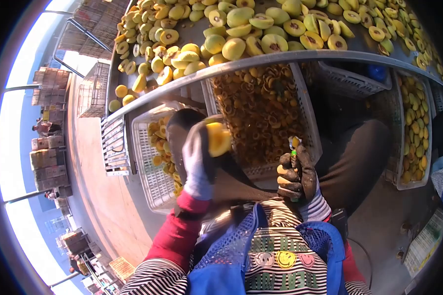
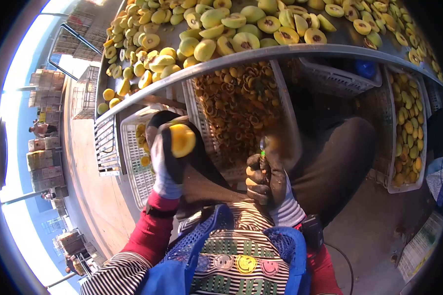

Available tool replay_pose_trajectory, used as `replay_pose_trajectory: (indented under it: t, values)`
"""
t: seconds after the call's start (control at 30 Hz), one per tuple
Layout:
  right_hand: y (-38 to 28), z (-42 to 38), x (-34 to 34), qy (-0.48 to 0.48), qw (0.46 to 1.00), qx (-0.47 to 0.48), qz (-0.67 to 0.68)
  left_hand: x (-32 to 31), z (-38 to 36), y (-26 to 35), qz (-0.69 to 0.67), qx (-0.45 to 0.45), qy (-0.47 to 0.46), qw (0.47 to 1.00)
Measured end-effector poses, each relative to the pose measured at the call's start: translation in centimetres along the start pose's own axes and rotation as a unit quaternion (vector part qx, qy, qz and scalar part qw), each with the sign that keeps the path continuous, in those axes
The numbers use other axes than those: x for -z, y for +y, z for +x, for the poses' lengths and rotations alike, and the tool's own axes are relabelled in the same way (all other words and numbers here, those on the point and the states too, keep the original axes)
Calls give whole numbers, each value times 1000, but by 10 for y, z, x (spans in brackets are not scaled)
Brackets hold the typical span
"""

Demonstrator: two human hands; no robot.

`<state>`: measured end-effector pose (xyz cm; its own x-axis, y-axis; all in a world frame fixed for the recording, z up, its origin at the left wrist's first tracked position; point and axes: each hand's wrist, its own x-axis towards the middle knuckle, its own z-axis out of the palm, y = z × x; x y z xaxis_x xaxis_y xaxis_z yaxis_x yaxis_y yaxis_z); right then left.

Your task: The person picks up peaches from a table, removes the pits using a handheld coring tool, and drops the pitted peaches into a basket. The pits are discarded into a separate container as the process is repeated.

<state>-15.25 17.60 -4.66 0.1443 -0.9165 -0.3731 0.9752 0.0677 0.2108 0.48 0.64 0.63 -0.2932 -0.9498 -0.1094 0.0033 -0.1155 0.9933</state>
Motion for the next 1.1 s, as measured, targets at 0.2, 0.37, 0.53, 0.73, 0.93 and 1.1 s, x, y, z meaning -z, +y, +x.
replay_pose_trajectory:
  t: [0.2,0.37,0.53,0.73,0.93,1.1]
  values:
    - [-6,5,11,71,997,-4,-35,183,75,10,677,-97,134,718]
    - [2,19,16,129,990,-21,-52,54,136,73,561,-174,29,809]
    - [-2,23,16,149,988,-10,-41,3,247,48,737,-221,-188,611]
    - [-10,24,-10,205,957,108,-176,-8,226,59,578,-327,-79,743]
    - [0,30,-63,172,680,325,-635,-60,74,28,139,90,-254,953]
    - [-3,38,-72,28,449,431,-783,-65,36,4,270,-143,-253,918]
